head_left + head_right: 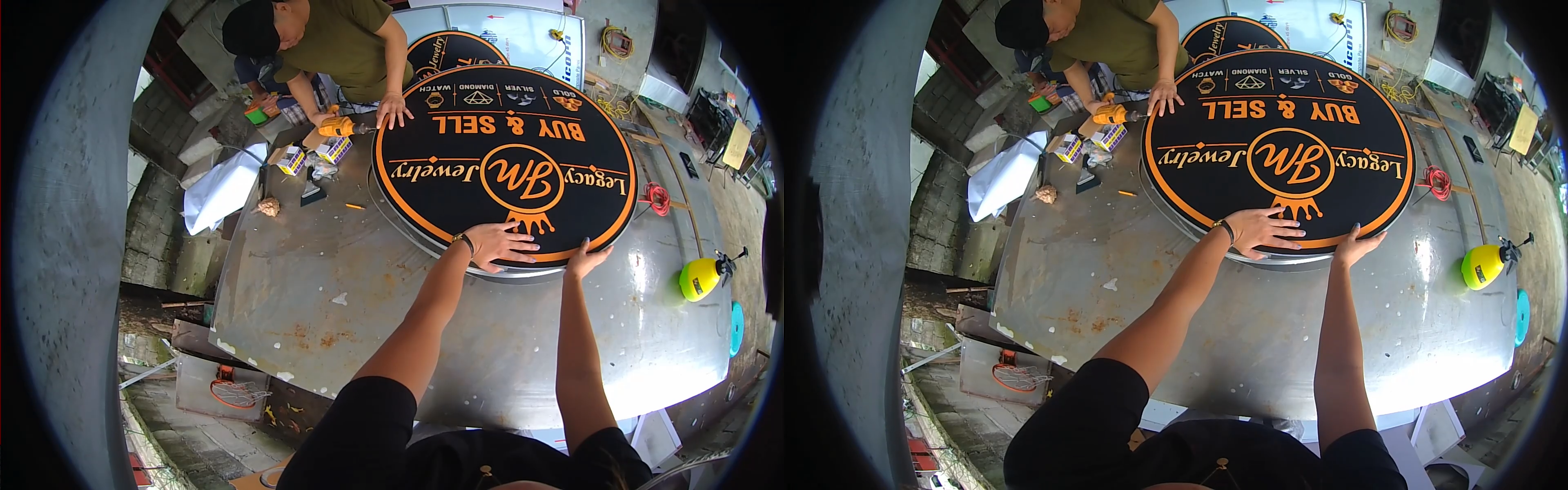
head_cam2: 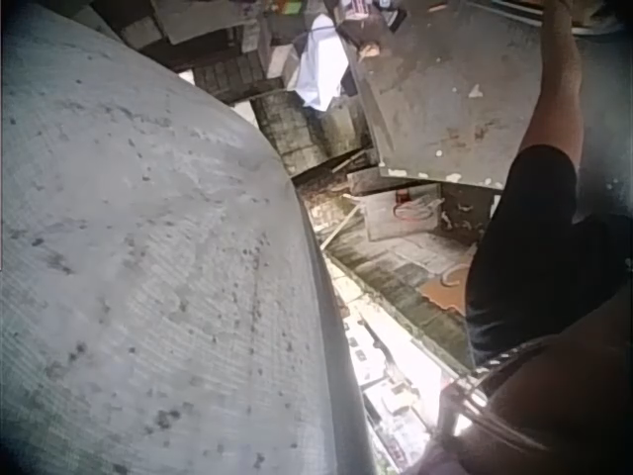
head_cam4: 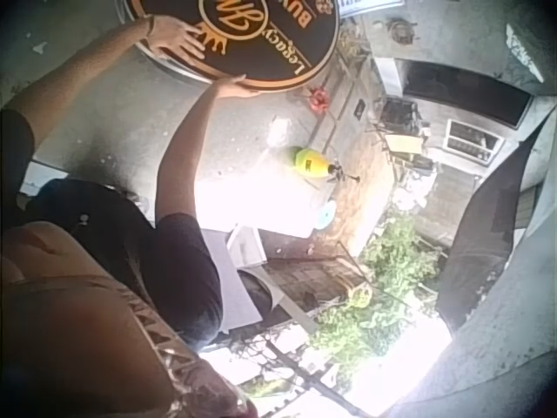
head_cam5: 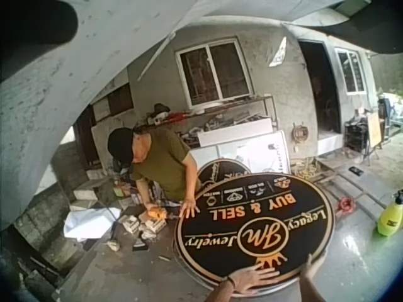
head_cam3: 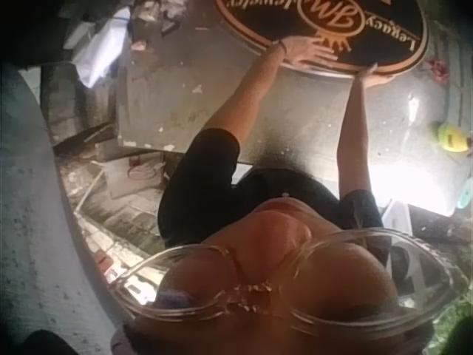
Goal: Workers are assembling circular signs with 'Legacy JM Jewelry' branding on a metal table.
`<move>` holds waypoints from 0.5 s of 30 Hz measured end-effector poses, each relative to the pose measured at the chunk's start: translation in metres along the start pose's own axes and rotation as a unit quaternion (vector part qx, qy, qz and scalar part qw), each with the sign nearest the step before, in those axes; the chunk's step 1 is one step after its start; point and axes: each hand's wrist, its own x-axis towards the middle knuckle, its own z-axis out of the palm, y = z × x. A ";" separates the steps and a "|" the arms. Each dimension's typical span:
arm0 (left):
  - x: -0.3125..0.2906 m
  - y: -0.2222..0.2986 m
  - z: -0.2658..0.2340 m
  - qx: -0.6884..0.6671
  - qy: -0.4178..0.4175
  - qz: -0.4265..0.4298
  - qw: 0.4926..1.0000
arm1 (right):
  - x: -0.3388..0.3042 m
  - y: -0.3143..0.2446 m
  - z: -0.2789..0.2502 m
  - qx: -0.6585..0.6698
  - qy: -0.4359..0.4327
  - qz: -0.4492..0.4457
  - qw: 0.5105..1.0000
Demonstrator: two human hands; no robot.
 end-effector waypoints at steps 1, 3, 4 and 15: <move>0.007 -0.003 0.008 0.000 0.004 0.007 1.000 | 0.005 0.004 -0.004 -0.004 0.007 -0.001 1.000; 0.021 -0.006 0.018 -0.001 0.006 0.019 1.000 | 0.013 0.011 -0.011 -0.014 0.023 -0.001 1.000; 0.018 -0.006 0.017 0.000 0.004 0.016 1.000 | 0.012 0.010 -0.009 -0.012 0.021 -0.001 1.000; 0.014 -0.005 0.014 -0.001 0.006 0.012 1.000 | 0.011 0.012 -0.006 -0.013 0.021 -0.015 1.000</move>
